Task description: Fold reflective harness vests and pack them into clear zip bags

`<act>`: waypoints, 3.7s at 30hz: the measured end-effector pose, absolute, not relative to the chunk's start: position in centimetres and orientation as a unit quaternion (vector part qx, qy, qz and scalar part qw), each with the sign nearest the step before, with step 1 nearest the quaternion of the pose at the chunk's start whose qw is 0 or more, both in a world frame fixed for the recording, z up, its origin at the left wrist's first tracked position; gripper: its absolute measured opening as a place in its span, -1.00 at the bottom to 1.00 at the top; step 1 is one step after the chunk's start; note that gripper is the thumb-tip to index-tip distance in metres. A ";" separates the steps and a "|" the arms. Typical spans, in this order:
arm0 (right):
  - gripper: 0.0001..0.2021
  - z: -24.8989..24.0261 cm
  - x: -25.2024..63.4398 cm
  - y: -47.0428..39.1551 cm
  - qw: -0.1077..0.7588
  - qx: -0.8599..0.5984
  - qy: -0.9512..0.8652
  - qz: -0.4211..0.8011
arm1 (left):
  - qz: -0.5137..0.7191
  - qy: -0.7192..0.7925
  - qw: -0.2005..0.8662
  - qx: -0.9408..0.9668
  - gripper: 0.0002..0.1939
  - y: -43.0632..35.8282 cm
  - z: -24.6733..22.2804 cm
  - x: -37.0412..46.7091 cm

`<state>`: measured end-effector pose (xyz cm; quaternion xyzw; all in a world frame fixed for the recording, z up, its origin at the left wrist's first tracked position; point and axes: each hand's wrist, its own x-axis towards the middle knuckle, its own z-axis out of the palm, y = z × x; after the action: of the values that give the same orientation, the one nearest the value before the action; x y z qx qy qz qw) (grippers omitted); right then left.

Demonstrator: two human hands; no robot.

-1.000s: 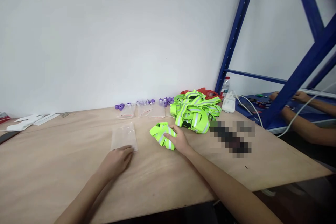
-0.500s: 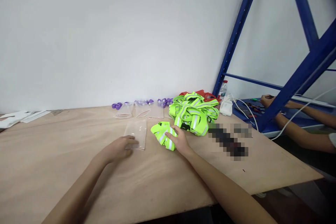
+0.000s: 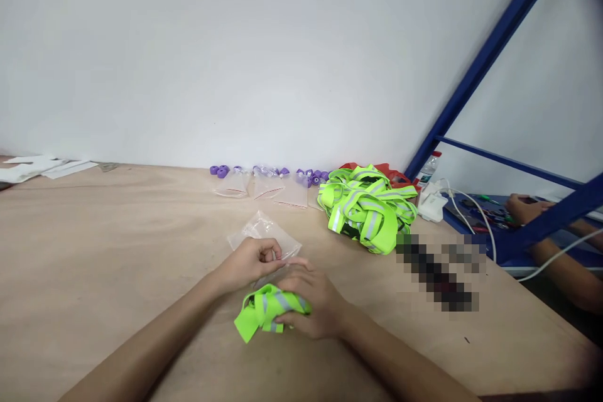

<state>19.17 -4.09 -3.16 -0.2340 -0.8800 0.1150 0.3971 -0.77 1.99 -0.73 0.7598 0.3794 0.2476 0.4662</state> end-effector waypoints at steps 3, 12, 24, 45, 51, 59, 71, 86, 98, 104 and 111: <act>-0.69 -2.9 18.5 -4.3 0.389 -0.205 -0.896 0.066 | 0.246 0.353 0.506 0.747 -0.71 1.6 -1.2 -0.7; -0.71 -3.1 18.7 -4.0 0.349 -0.238 -0.905 0.046 | 0.392 0.393 0.431 0.712 -0.72 1.2 -0.5 -0.5; -0.70 -3.5 19.5 -4.5 0.298 -0.334 -0.865 0.228 | 0.407 0.340 0.386 0.755 -0.74 0.2 -1.1 -0.2; -0.49 -3.8 23.7 0.2 0.566 -0.418 -0.383 0.599 | 0.077 0.341 0.126 0.928 0.00 3.4 -1.0 -4.2; -0.55 -4.2 24.1 1.0 0.607 -0.410 -0.336 0.592 | 0.078 0.315 0.116 0.939 -0.03 2.3 0.2 -3.3; -0.59 -4.4 22.8 0.9 0.582 -0.402 -0.368 0.604 | 0.035 0.318 0.175 0.931 0.38 2.8 0.4 -1.7; -0.57 -3.6 22.8 0.3 0.556 -0.422 -0.406 0.591 | 0.136 0.332 0.128 0.925 0.09 2.4 0.7 -2.6; -0.59 -2.1 23.4 -0.1 0.430 -0.509 -0.635 0.390 | 0.169 0.373 0.090 0.908 0.25 2.5 -0.6 -2.5; -0.64 -1.5 22.4 -0.9 0.360 -0.496 -0.689 0.387 | 0.135 0.317 0.070 0.936 0.16 2.1 -1.2 -0.7; -0.64 -1.2 22.9 -0.9 0.313 -0.474 -0.709 0.418 | 0.134 0.295 0.069 0.944 0.15 1.8 -1.4 -0.1; -0.63 -1.4 22.7 -1.3 0.316 -0.479 -0.699 0.426 | 0.133 0.289 0.091 0.944 0.27 1.5 -1.3 -0.4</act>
<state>22.66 -1.26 -1.43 -0.4786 -0.6993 0.4264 0.3164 -0.41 1.47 -1.27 0.9438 0.2889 0.1328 0.0908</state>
